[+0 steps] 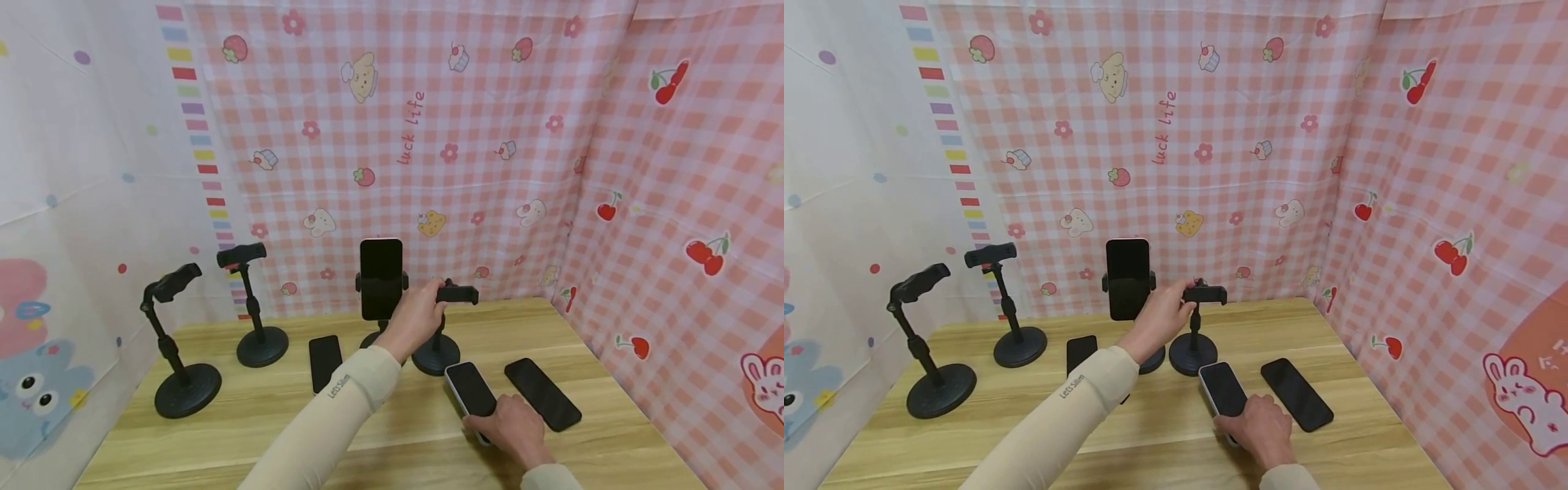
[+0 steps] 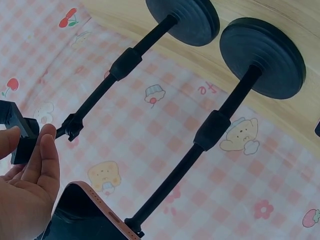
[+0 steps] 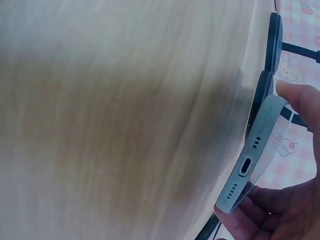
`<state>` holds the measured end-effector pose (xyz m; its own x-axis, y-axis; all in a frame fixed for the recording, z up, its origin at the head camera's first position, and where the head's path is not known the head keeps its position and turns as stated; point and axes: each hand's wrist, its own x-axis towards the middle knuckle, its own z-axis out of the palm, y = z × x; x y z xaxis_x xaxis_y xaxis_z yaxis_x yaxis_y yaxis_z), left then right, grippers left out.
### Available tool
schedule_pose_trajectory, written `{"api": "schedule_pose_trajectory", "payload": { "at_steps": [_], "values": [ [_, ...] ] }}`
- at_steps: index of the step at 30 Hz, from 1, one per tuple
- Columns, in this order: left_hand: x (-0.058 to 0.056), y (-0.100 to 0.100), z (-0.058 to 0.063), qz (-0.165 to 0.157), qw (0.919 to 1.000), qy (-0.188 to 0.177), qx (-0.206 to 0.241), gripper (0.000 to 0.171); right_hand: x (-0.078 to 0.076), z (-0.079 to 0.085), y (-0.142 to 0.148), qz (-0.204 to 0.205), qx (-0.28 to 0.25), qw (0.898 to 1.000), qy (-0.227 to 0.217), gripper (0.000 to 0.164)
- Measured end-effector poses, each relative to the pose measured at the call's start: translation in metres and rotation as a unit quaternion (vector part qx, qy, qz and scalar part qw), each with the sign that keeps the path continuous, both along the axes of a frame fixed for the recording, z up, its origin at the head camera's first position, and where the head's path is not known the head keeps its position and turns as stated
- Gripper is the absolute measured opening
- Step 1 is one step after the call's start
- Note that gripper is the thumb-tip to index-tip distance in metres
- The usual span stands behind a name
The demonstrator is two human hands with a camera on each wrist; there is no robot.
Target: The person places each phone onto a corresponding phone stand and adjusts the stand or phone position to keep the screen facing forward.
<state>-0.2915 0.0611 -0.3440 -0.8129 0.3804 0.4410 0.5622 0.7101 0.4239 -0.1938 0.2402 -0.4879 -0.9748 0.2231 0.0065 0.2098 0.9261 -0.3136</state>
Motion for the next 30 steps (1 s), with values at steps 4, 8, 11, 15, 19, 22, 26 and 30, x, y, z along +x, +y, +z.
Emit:
{"api": "schedule_pose_trajectory", "payload": {
  "at_steps": [4,8,11,15,19,22,26,30],
  "values": [
    [-0.0006,0.0003,-0.0003,-0.001,1.0000,0.002,-0.003,0.035,0.0000,0.0012,-0.0020,-0.007,-0.007,1.000,0.016,0.068],
    [-0.0014,0.0008,-0.0005,-0.001,1.0000,0.005,-0.002,0.035,-0.0008,0.0019,-0.0024,-0.011,-0.014,1.000,0.026,0.066],
    [-0.0016,0.0007,-0.0006,-0.003,1.0000,0.007,-0.003,0.035,-0.0016,0.0025,-0.0023,-0.014,-0.019,0.999,0.031,0.070],
    [-0.0005,0.0003,0.0004,-0.006,1.0000,0.002,-0.006,0.035,-0.0029,0.0034,-0.0034,-0.020,-0.025,0.999,0.034,0.080],
    [0.0002,0.0001,0.0015,-0.007,0.9999,-0.001,-0.008,0.035,-0.0036,0.0040,-0.0057,-0.031,-0.031,0.998,0.047,0.083],
    [0.0006,0.0001,0.0015,-0.006,1.0000,-0.001,-0.007,0.034,-0.0037,0.0049,-0.0072,-0.039,-0.037,0.997,0.060,0.088],
    [0.0006,0.0000,0.0012,-0.006,1.0000,0.000,-0.005,0.034,-0.0040,0.0067,-0.0085,-0.049,-0.048,0.995,0.077,0.102],
    [0.0000,0.0000,0.0008,-0.006,0.9999,0.002,-0.010,0.034,-0.0046,0.0087,-0.0096,-0.057,-0.053,0.993,0.093,0.105]
  ]
}}
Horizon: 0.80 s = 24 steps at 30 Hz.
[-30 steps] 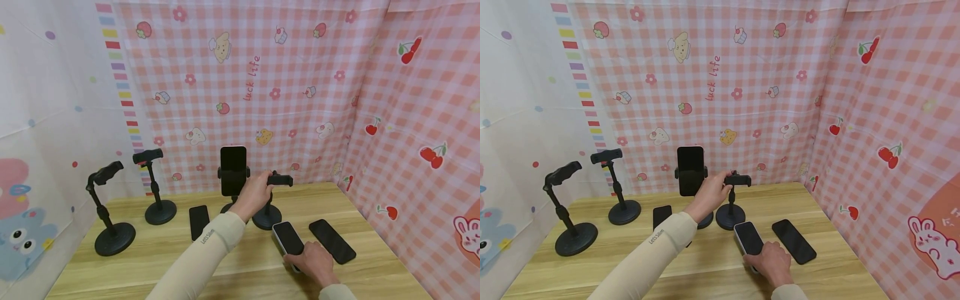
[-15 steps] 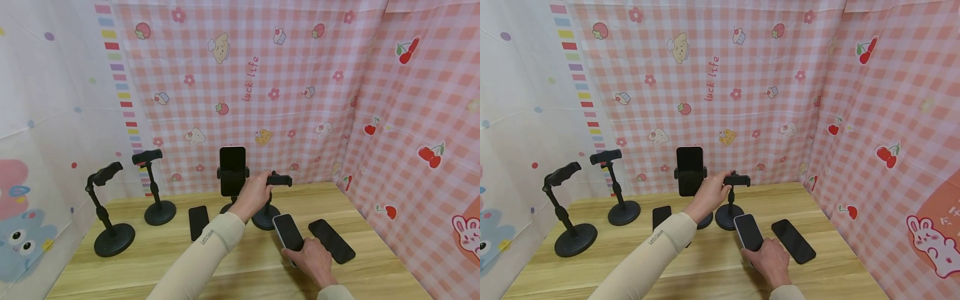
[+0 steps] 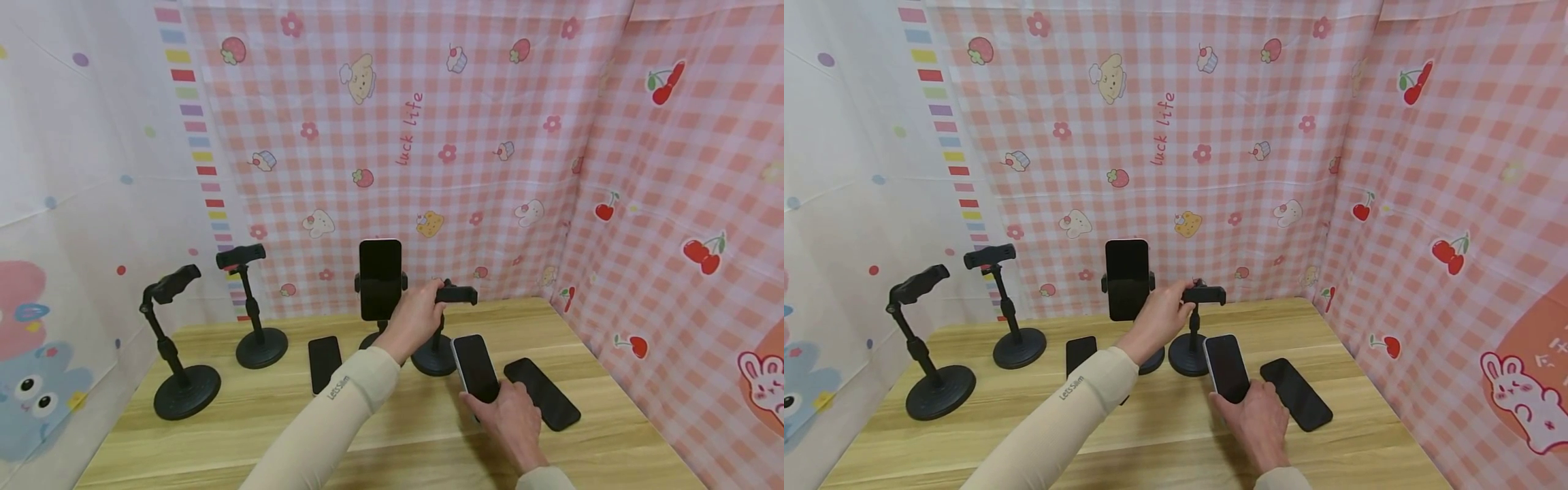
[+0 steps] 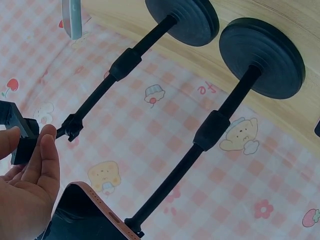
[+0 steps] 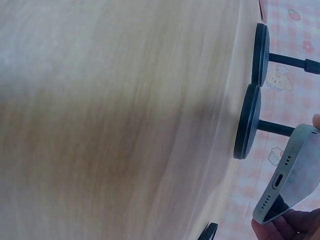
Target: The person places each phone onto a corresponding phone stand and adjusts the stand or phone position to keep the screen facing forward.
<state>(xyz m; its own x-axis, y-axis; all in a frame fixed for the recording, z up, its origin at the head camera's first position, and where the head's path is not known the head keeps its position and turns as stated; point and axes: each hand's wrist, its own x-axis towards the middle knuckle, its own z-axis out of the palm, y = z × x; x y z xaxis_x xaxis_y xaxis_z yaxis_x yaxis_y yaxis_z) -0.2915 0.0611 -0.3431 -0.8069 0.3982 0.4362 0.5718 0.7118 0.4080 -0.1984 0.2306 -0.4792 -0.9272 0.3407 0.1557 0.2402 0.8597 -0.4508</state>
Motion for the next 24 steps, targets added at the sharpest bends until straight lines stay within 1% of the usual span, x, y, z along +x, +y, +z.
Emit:
{"api": "schedule_pose_trajectory", "payload": {
  "at_steps": [4,10,17,24],
  "values": [
    [-0.001,0.000,0.000,0.000,1.0000,-0.001,-0.002,0.034,-0.001,0.001,-0.001,-0.006,-0.004,1.000,0.016,0.103],
    [0.000,0.000,-0.001,-0.002,1.0000,0.003,0.003,0.035,-0.001,-0.001,-0.005,-0.025,-0.016,0.998,0.064,0.097],
    [0.000,0.000,-0.001,0.001,1.0000,0.010,0.001,0.035,-0.002,-0.001,-0.009,-0.043,-0.027,0.991,0.126,0.096],
    [0.001,0.000,-0.002,0.000,0.9999,0.011,0.004,0.035,-0.001,0.003,-0.016,-0.048,-0.029,0.985,0.165,0.097]
  ]
}}
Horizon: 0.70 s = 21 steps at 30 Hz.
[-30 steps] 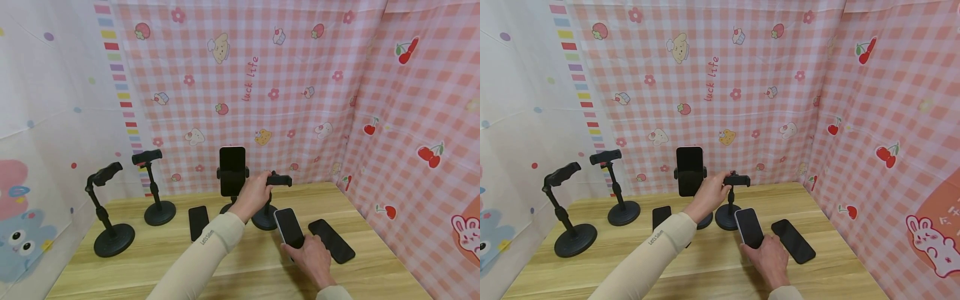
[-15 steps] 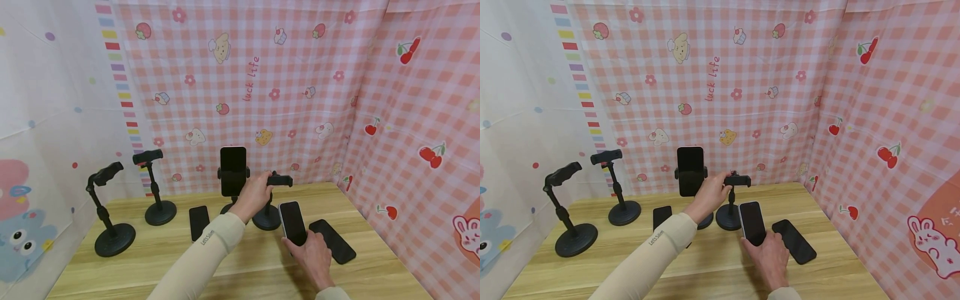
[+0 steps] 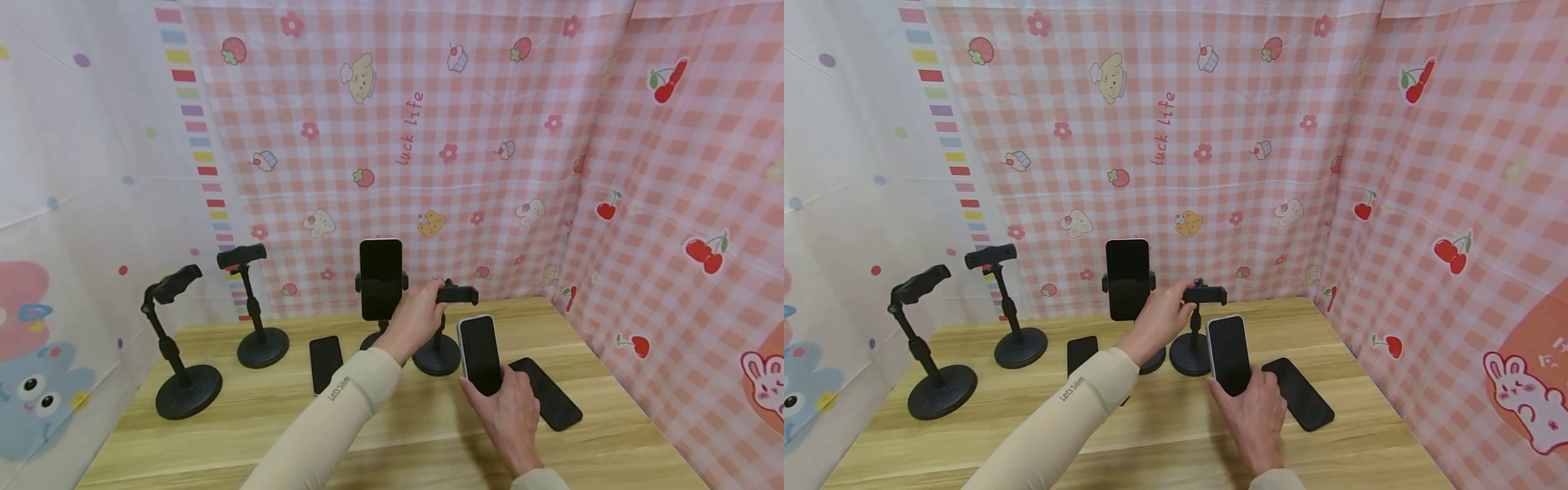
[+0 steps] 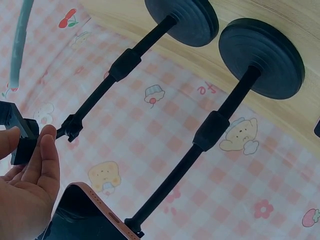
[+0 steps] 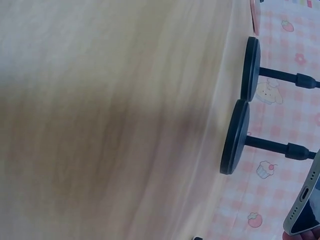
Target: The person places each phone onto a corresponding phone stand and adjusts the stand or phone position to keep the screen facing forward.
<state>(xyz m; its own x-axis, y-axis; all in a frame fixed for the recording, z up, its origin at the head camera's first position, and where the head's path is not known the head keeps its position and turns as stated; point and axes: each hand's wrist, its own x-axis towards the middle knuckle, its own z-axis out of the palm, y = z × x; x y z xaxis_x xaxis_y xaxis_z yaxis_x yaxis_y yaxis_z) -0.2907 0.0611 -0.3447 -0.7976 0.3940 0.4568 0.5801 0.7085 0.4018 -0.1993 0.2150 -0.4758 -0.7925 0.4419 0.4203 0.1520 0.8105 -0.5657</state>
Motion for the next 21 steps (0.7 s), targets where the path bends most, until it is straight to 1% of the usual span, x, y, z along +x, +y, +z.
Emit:
{"api": "schedule_pose_trajectory", "payload": {
  "at_steps": [8,13,21],
  "values": [
    [0.000,0.000,0.001,0.005,1.0000,-0.007,-0.004,0.035,0.001,0.007,-0.007,-0.009,-0.005,0.999,0.044,0.082],
    [0.001,0.000,0.001,0.004,0.9999,-0.012,-0.002,0.035,0.001,0.010,-0.010,-0.009,-0.008,0.998,0.065,0.081],
    [0.001,0.000,0.000,0.005,0.9999,-0.016,0.001,0.036,-0.001,0.017,-0.014,-0.001,-0.015,0.997,0.074,0.086]
  ]
}}
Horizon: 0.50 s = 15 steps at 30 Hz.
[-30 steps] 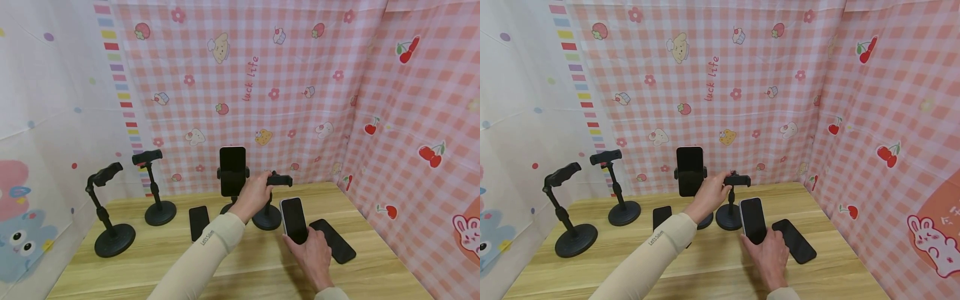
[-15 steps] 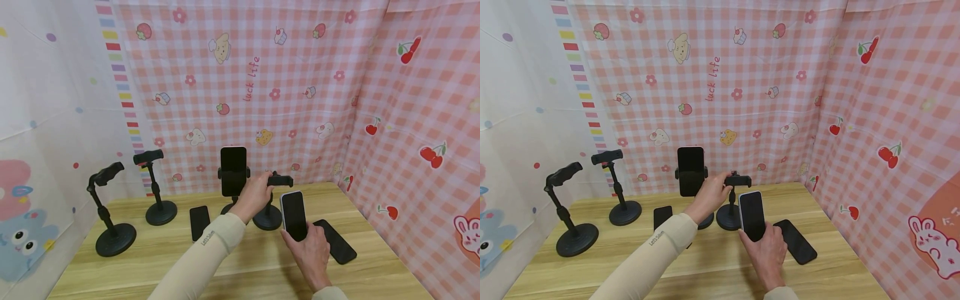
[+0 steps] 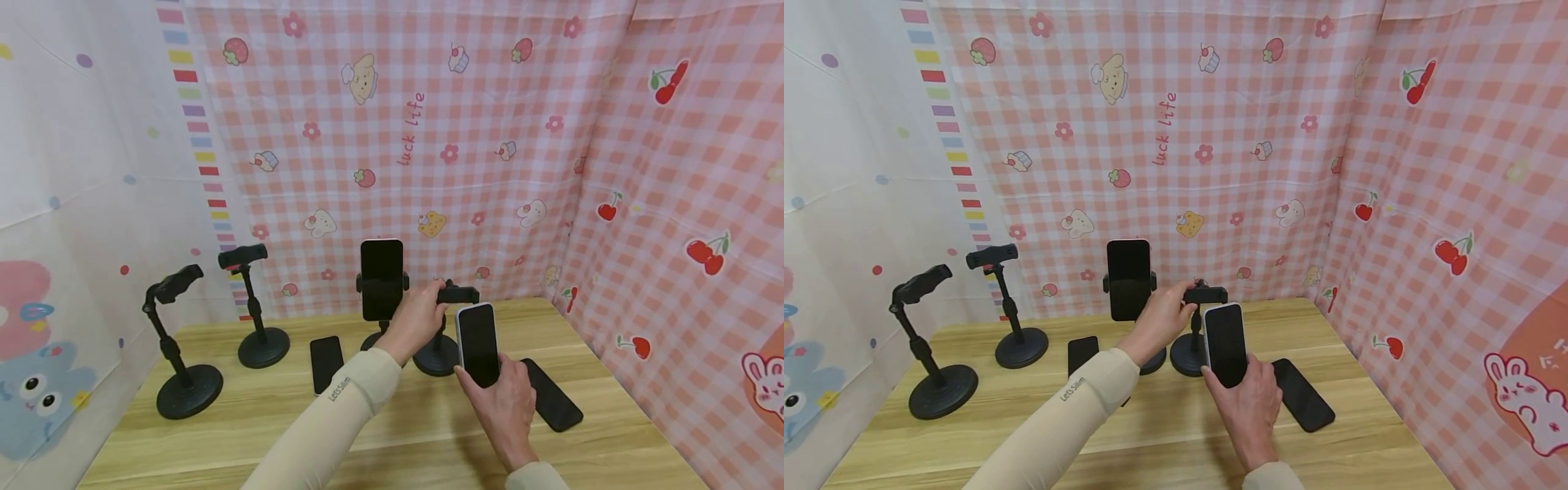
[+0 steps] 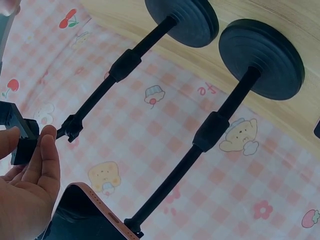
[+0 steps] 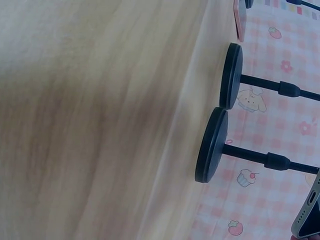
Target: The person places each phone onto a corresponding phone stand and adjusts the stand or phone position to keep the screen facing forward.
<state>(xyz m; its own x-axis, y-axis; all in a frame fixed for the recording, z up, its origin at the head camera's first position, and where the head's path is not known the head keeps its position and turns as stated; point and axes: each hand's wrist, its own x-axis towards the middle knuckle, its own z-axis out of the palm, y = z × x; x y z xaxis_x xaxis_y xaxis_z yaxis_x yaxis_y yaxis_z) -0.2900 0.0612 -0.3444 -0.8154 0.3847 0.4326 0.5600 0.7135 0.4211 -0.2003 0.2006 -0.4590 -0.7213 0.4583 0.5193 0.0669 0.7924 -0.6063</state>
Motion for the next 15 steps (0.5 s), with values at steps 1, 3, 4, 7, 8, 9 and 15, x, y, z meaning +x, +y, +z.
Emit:
{"api": "schedule_pose_trajectory", "payload": {
  "at_steps": [1,3,4,7,8,9,15],
  "values": [
    [0.000,0.000,0.000,0.000,1.0000,-0.001,0.000,0.036,0.000,0.001,-0.001,0.000,0.001,1.000,0.003,0.086],
    [0.000,0.000,0.000,-0.001,1.0000,-0.005,0.004,0.036,-0.001,0.002,-0.002,0.001,0.003,1.000,0.009,0.086],
    [0.000,0.000,0.000,-0.001,1.0000,-0.006,0.005,0.036,-0.001,0.002,-0.002,0.002,0.003,1.000,0.013,0.086],
    [0.001,0.000,0.000,-0.002,0.9999,-0.011,0.007,0.037,-0.001,0.005,-0.004,0.005,-0.001,1.000,0.023,0.085],
    [0.001,0.000,0.000,-0.002,0.9999,-0.013,0.008,0.037,-0.002,0.006,-0.004,0.007,-0.003,1.000,0.025,0.085],
    [0.001,0.000,0.001,-0.002,0.9999,-0.014,0.008,0.037,-0.002,0.007,-0.005,0.008,-0.005,1.000,0.027,0.085],
    [0.002,-0.001,0.000,-0.003,0.9996,-0.024,0.015,0.038,-0.005,0.016,-0.006,0.014,-0.015,0.999,0.031,0.083]
  ]
}}
